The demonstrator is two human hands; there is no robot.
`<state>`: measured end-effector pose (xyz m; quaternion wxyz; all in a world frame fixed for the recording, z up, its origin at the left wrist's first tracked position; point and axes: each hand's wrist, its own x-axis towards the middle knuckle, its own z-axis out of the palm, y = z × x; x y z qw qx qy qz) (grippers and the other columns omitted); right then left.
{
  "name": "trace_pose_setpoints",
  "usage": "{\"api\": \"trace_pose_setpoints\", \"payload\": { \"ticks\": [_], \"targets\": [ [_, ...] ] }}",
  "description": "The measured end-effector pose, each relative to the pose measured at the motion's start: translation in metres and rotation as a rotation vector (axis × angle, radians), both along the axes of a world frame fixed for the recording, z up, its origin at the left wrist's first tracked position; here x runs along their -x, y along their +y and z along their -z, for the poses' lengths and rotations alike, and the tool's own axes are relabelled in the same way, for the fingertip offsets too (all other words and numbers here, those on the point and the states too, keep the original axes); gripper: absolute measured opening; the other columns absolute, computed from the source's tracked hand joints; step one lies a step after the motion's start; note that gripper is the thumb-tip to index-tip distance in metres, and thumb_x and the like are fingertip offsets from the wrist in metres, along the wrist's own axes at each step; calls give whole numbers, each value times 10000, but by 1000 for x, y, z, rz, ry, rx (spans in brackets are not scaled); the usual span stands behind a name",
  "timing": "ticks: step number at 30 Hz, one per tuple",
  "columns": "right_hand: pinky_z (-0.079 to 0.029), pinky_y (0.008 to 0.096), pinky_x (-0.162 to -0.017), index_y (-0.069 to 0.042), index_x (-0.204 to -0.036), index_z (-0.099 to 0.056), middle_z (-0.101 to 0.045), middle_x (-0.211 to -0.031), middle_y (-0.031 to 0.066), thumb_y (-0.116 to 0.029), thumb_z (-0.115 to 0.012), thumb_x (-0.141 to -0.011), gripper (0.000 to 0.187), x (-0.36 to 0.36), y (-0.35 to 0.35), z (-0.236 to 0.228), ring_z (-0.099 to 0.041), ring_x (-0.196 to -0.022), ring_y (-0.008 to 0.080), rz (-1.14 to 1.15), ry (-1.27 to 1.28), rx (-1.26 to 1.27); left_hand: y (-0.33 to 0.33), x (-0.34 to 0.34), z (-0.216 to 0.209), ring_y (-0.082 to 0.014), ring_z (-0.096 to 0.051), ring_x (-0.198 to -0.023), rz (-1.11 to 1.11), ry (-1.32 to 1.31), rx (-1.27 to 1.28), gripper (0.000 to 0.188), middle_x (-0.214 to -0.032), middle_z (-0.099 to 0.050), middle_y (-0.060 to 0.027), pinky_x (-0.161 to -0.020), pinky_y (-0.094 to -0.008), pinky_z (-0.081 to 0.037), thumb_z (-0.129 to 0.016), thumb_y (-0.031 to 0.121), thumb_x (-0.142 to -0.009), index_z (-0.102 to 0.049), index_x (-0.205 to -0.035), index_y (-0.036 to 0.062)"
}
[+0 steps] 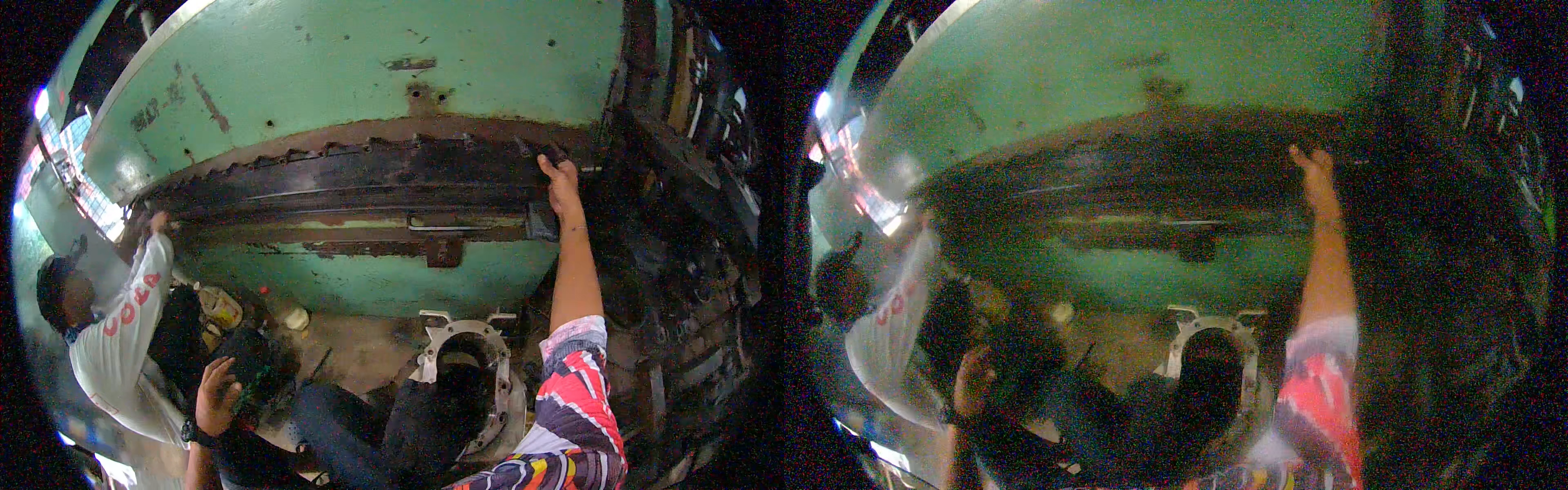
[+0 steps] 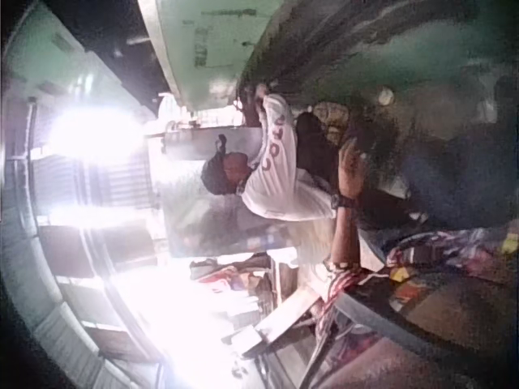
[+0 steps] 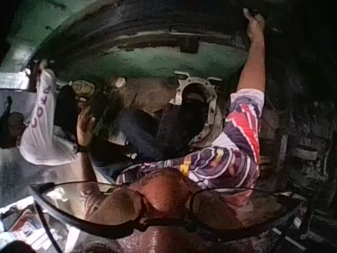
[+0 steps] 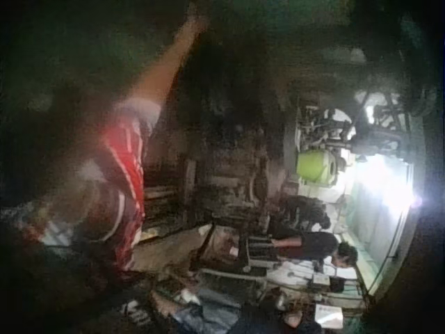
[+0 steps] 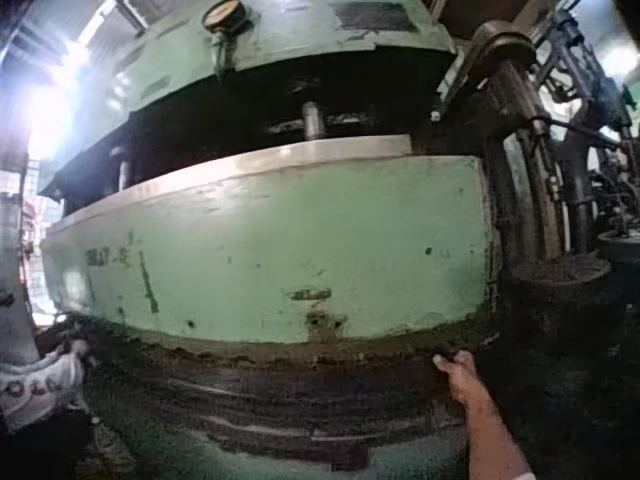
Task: The person sits on the floor and uses a metal rod and hammer to tap and adjust components on a large green industrial machine. They repeatedly insert the rod into slots and strike it to loosen or align parts while another person works nearby.
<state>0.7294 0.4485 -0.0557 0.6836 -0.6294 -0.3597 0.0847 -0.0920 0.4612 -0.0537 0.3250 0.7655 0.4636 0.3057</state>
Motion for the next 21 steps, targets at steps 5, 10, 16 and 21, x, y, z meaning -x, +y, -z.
{"api": "trace_pose_setpoints", "payload": {
  "ticks": [5,10,16,21],
  "targets": [
    [-411,450,-1033,28,-1262,-606,-613,-1265,201,-488,-745,-839,681,8,-31,-37,-558,-1171,340,31,40,71,-26,-3,-5,-254,-594,-1103,-14,49,-96,434,-1365,-526,-184,-970,-349,-476,-636,106,-924,-565,-1333,-21],
    [-432,313,-677,-53,-1022,-606,-567,-846,-21,-363,-820,-836,419,5,-37,-44,-509,-735,108,140,-63,-25,-26,12,-11,-290,-553,-1204,14,197,-201,421,-1336,-547,-190,-1021,-369,-439,-637,107,-924,-574,-1320,-19],
    [-435,324,-884,-7,-1147,-621,-618,-1069,41,-398,-776,-871,503,-22,-41,-49,-553,-973,163,220,-130,83,-13,-9,-12,-287,-557,-1226,14,105,-69,400,-1316,-575,-176,-1033,-357,-429,-643,96,-923,-589,-1305,-7],
    [-439,376,-949,38,-1257,-595,-628,-1209,89,-399,-737,-909,576,-5,-37,-27,-566,-1074,208,256,-20,113,-11,-53,-10,-317,-630,-1122,189,167,-162,380,-1331,-580,-201,-947,-365,-507,-643,78,-926,-599,-1295,1]
  ]
}}
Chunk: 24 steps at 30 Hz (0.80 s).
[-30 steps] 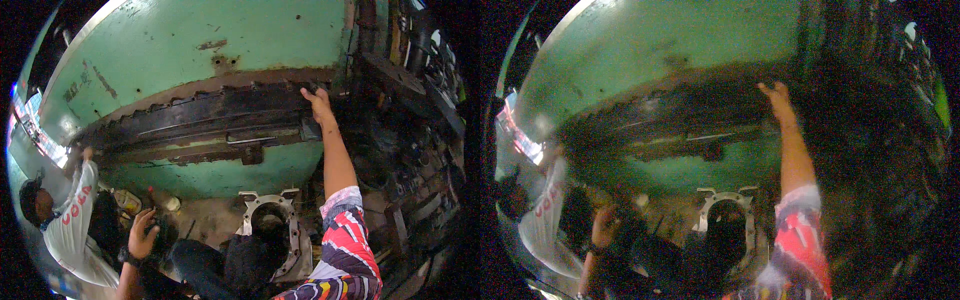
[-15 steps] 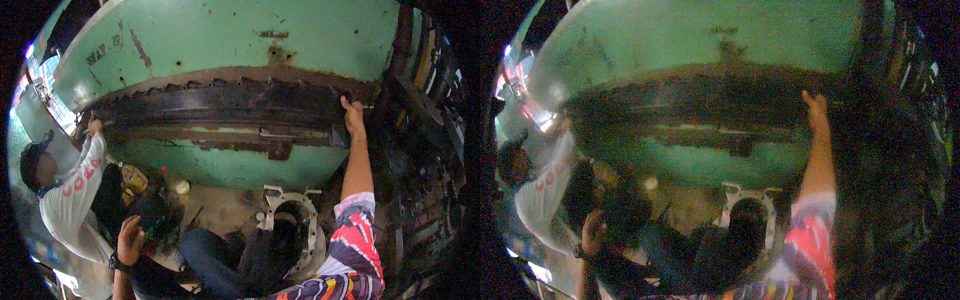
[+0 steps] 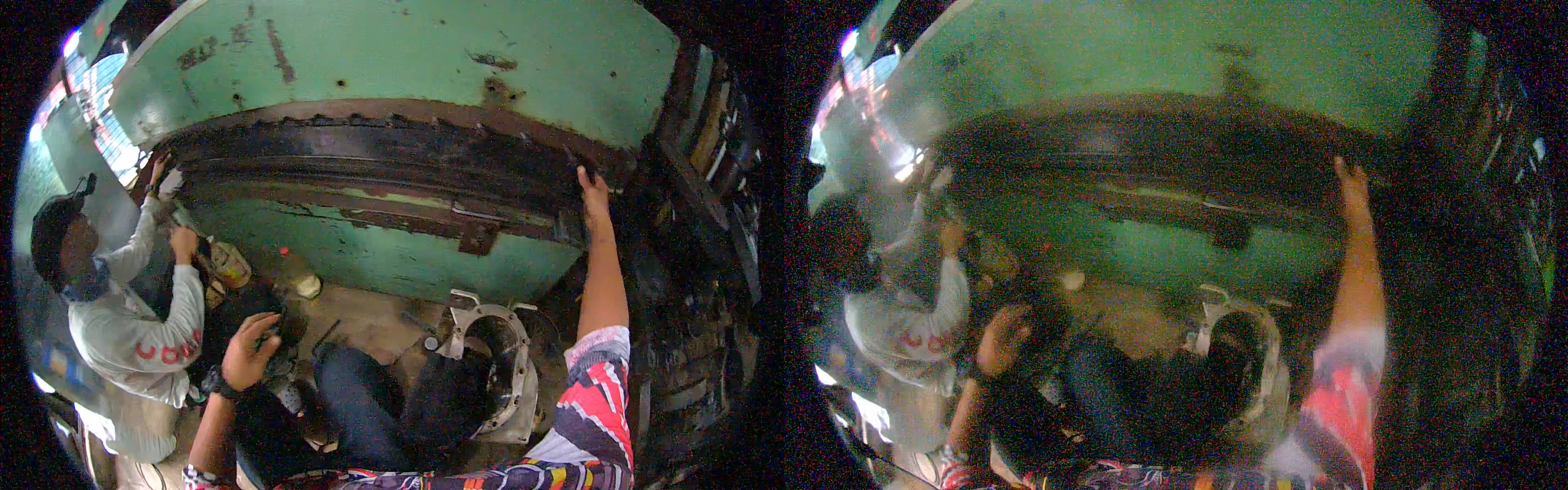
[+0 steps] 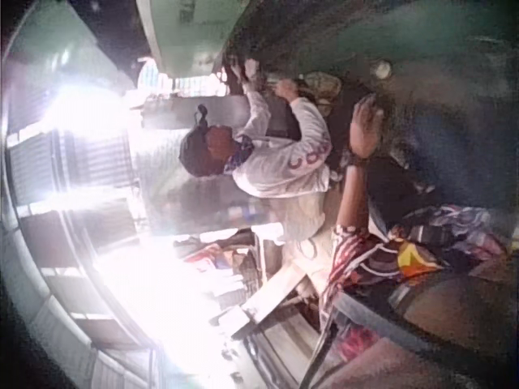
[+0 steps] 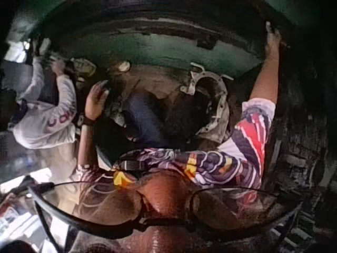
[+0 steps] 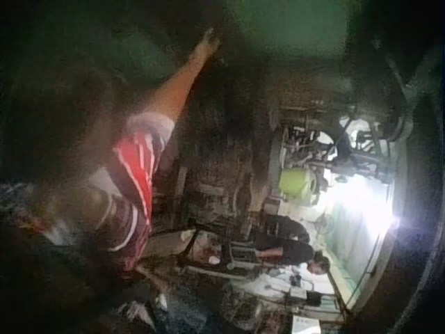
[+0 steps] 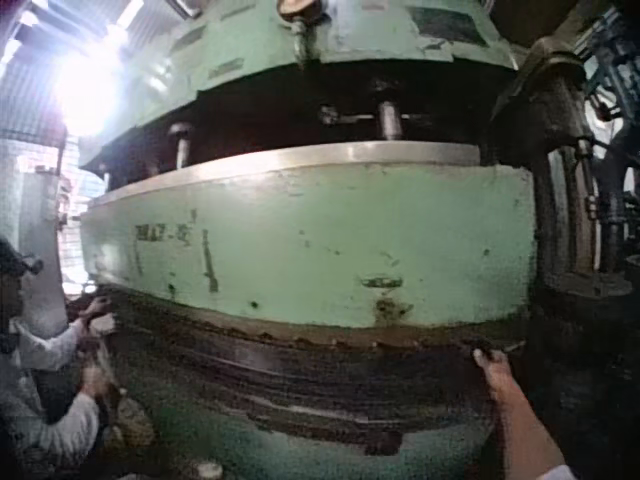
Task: The person sits on the floor and uses a metal rod and hammer to tap and adjust components on a large green industrial machine. They repeatedly insert the rod into slots and strike it to loosen or align parts while another person works nearby.
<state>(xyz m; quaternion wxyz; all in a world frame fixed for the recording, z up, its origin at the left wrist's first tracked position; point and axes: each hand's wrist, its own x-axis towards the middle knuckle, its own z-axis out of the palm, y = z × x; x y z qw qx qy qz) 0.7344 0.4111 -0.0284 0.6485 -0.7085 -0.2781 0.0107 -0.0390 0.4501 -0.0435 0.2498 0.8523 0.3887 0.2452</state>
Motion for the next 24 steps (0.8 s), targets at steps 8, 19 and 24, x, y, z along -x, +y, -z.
{"api": "trace_pose_setpoints", "payload": {
  "ticks": [8,19,24],
  "targets": [
    [-448,443,-969,14,-1187,-630,-639,-1146,196,-190,-639,-938,323,96,63,16,-592,-1080,378,469,-935,37,36,-97,3,-355,-645,-1060,167,-36,-147,381,-1206,-629,-187,-885,-397,-540,-659,174,-936,-608,-1292,48],
    [-456,442,-986,-29,-1176,-651,-629,-1181,178,-164,-664,-911,298,225,94,-37,-581,-1138,372,-283,-1077,191,2,-159,26,-413,-652,-1033,218,365,125,389,-1175,-657,-200,-868,-498,-536,-599,276,-942,-610,-1286,96],
    [-450,431,-999,-34,-1249,-612,-593,-1256,162,-127,-645,-926,338,220,108,-31,-561,-1184,367,-295,-1025,222,-8,-174,18,-403,-665,-996,173,284,109,379,-1111,-681,-191,-841,-506,-540,-596,233,-913,-611,-1272,109]
  ]
}}
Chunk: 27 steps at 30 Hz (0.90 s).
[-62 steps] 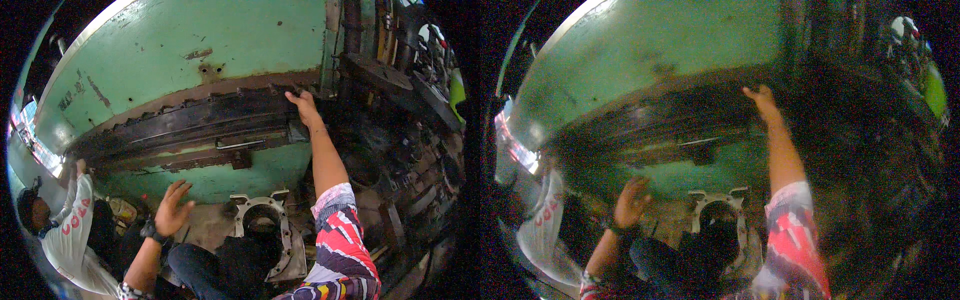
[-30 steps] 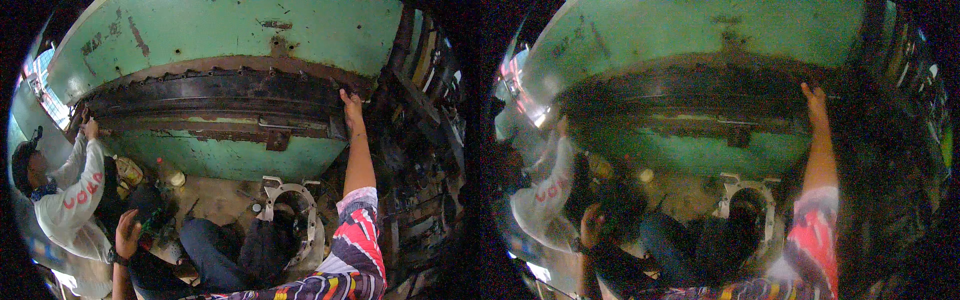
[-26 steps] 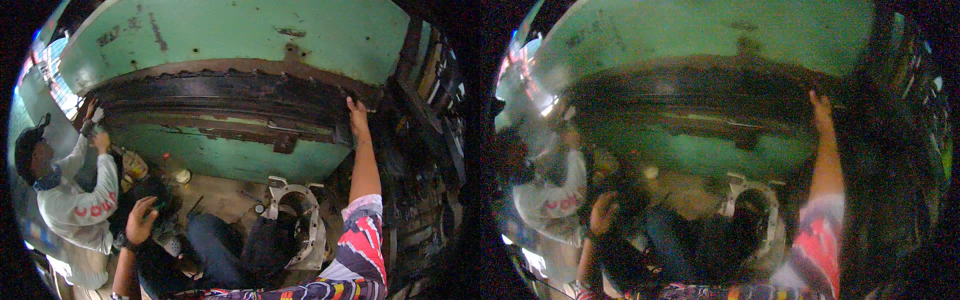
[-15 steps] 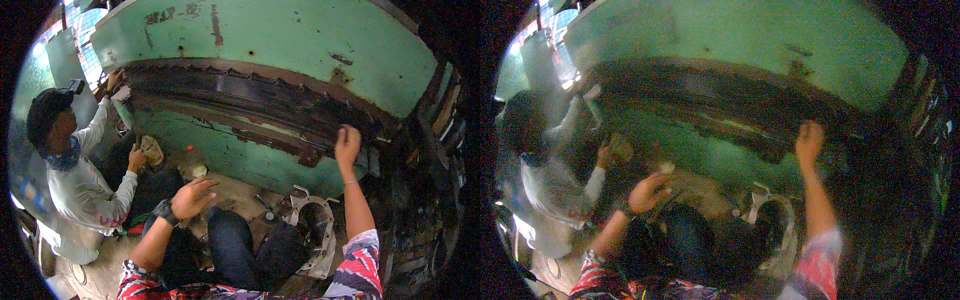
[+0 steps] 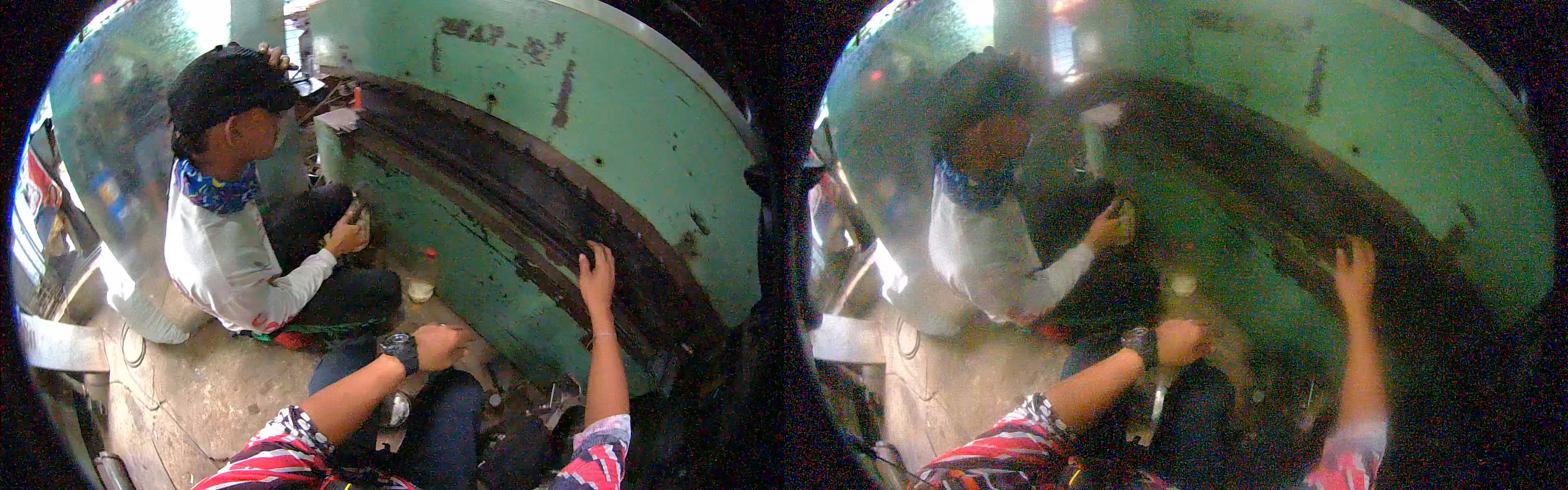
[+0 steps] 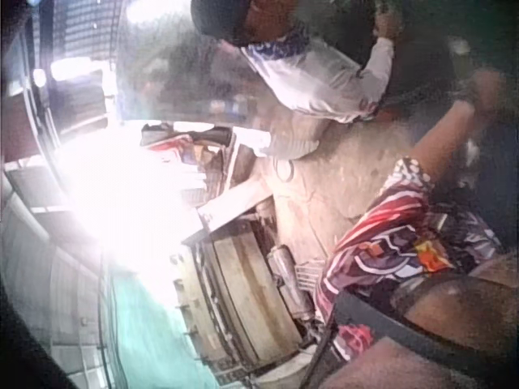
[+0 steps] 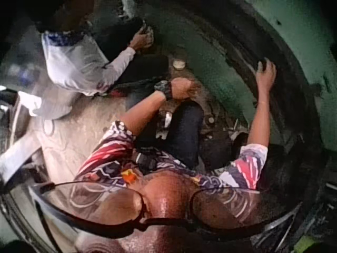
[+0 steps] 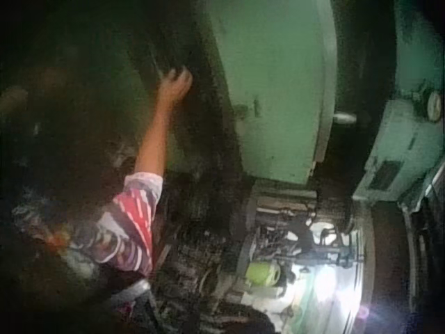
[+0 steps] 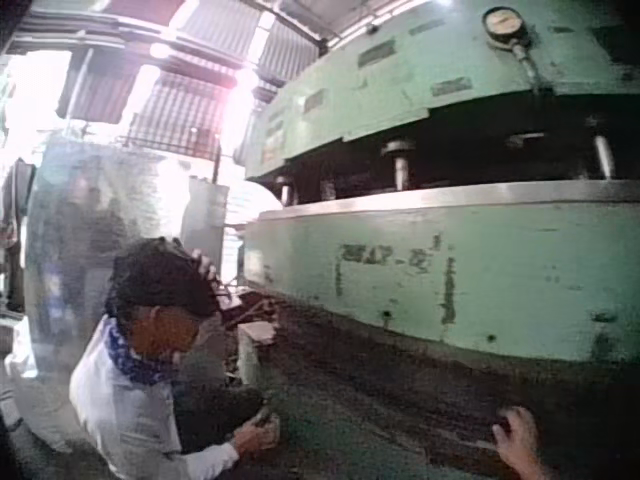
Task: The person sits on the floor and uses a metal rod and hammer to tap and adjust components on a large green industrial machine. They repeatedly insert the rod into slots and strike it to loosen or align parts while another person works nearby.
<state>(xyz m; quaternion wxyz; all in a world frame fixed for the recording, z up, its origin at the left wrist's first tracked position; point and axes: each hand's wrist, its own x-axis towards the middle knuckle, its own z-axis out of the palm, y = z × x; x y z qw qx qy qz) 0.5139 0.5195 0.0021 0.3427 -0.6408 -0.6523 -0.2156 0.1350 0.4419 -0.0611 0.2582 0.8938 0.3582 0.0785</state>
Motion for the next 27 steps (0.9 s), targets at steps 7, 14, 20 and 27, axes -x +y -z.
{"api": "trace_pose_setpoints", "payload": {
  "ticks": [7,14,20,27],
  "targets": [
    [-469,406,-1001,-22,-1259,-612,-600,-1270,170,-101,-652,-924,347,-11,8,6,-577,-1199,350,4,41,75,11,5,-5,-419,-686,-819,-59,-70,-69,228,-900,-713,-201,-708,-538,-556,-609,282,-892,-700,-997,100],
    [-499,380,-950,-11,-1260,-614,-676,-1178,168,-93,-673,-907,367,14,-18,-15,-657,-1079,273,-19,382,334,31,32,-21,-415,-679,-932,-19,62,24,373,-1001,-706,-218,-791,-499,-551,-621,232,-875,-651,-1232,130],
    [-520,378,-932,-25,-1230,-645,-697,-1158,153,-219,-704,-904,384,42,-29,-33,-676,-1045,277,-178,166,561,68,71,-22,-379,-693,-932,-174,-265,-55,377,-1009,-716,-191,-792,-462,-555,-677,235,-868,-670,-1217,92],
    [-526,371,-909,-2,-1210,-655,-712,-1127,134,-187,-683,-921,344,0,-54,-19,-678,-1021,228,19,322,333,149,160,-12,-282,-663,-1053,-451,-767,-194,385,-1202,-670,-156,-938,-379,-509,-683,92,-901,-623,-1269,-4]
  ]
}}
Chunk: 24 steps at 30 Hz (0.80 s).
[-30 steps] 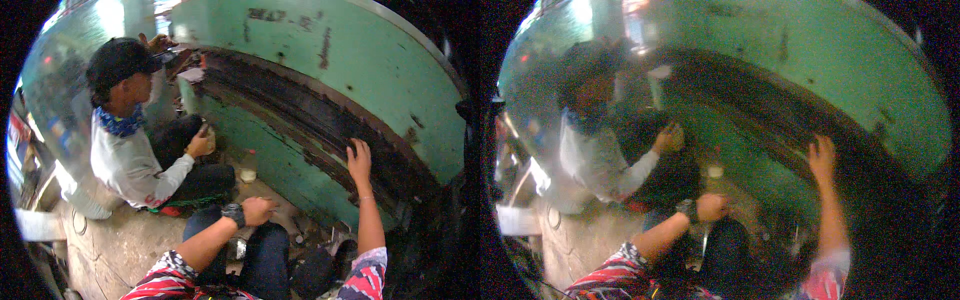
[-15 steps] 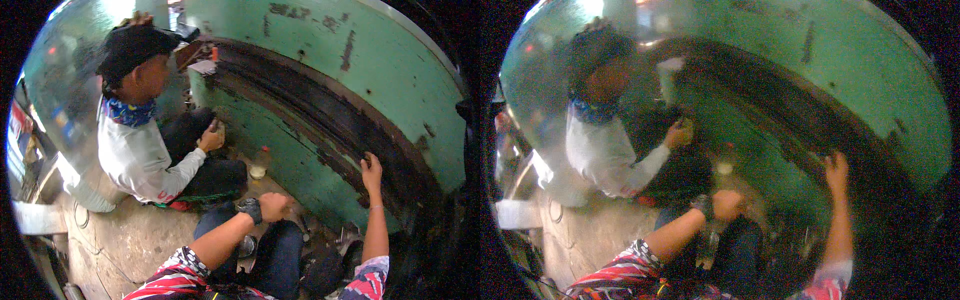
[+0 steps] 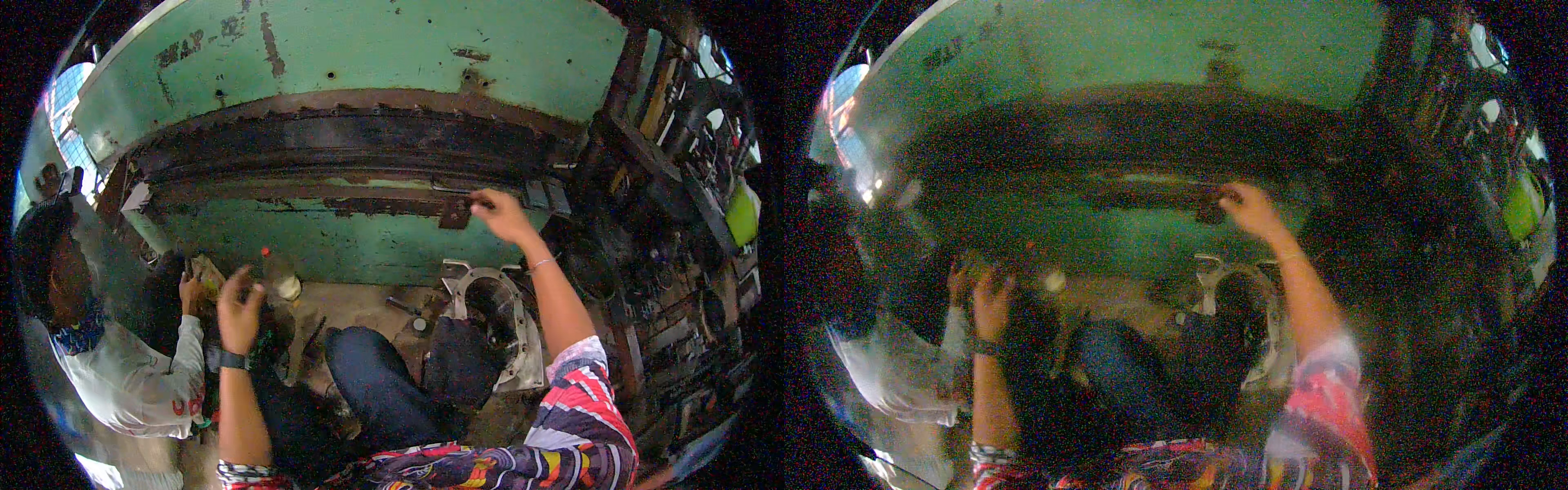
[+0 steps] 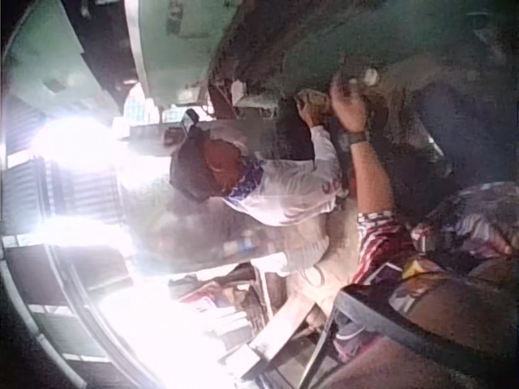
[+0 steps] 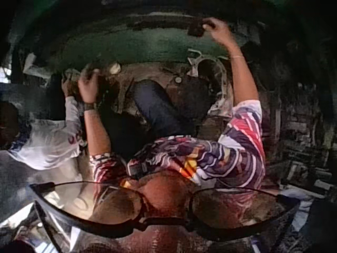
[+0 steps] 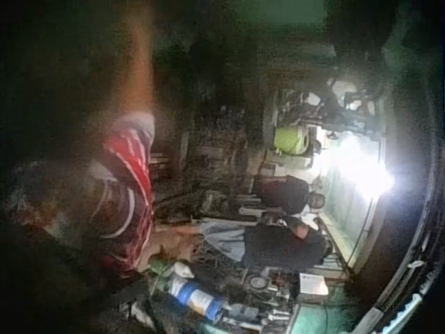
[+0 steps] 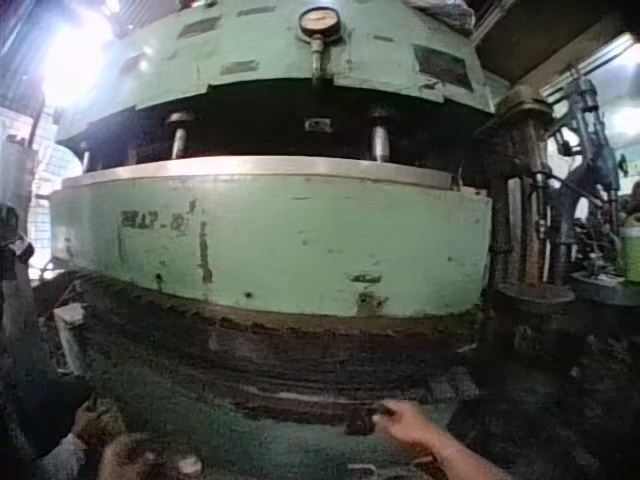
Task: The person sits on the floor and uses a metal rod and hammer to tap and adjust components on a large green industrial machine. They repeatedly insert the rod into slots and strike it to loosen or align parts while another person works nearby.
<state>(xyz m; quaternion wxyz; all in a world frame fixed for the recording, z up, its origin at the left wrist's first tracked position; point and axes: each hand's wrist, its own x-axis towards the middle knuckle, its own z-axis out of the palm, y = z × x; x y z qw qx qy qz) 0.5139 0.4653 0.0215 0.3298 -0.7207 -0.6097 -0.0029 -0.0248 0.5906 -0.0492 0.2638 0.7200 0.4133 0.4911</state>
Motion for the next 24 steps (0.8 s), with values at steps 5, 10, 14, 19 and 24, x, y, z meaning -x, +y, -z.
{"api": "trace_pose_setpoints", "payload": {
  "ticks": [5,10,14,19,24],
  "targets": [
    [-523,316,-851,-2,-1278,-626,-711,-1093,97,-181,-658,-927,395,7,-40,-31,-661,-921,158,113,433,-73,113,70,3,-296,-623,-1056,-226,-125,160,575,-1231,-627,-184,-934,-388,-504,-714,153,-888,-491,-1398,8],
    [-469,343,-999,-23,-1370,-563,-616,-1306,112,-231,-678,-961,473,-59,-76,3,-592,-1175,191,242,258,-131,213,72,28,-423,-553,-1222,-576,465,86,692,-1275,-603,-257,-1046,-485,-452,-753,358,-826,-501,-1372,14],
    [-491,340,-915,-32,-1397,-535,-643,-1228,95,-265,-665,-968,506,-89,-120,23,-621,-1044,168,312,599,-149,225,72,55,-391,-515,-1275,-494,573,202,684,-1298,-581,-213,-1069,-494,-427,-733,411,-835,-494,-1353,33],
    [-509,328,-840,-32,-1407,-515,-661,-1146,102,-311,-666,-961,547,-40,-124,53,-636,-924,182,204,555,-204,226,148,104,-385,-520,-1268,-641,570,158,710,-1295,-576,-218,-1059,-489,-418,-747,393,-827,-483,-1370,19],
    [-514,311,-804,-25,-1396,-517,-661,-1103,102,-269,-652,-968,511,-18,-191,48,-632,-870,165,459,493,-277,223,42,84,-376,-644,-1086,-74,33,259,681,-1165,-670,-209,-934,-488,-509,-808,369,-778,-550,-1295,8]
  ]
}}
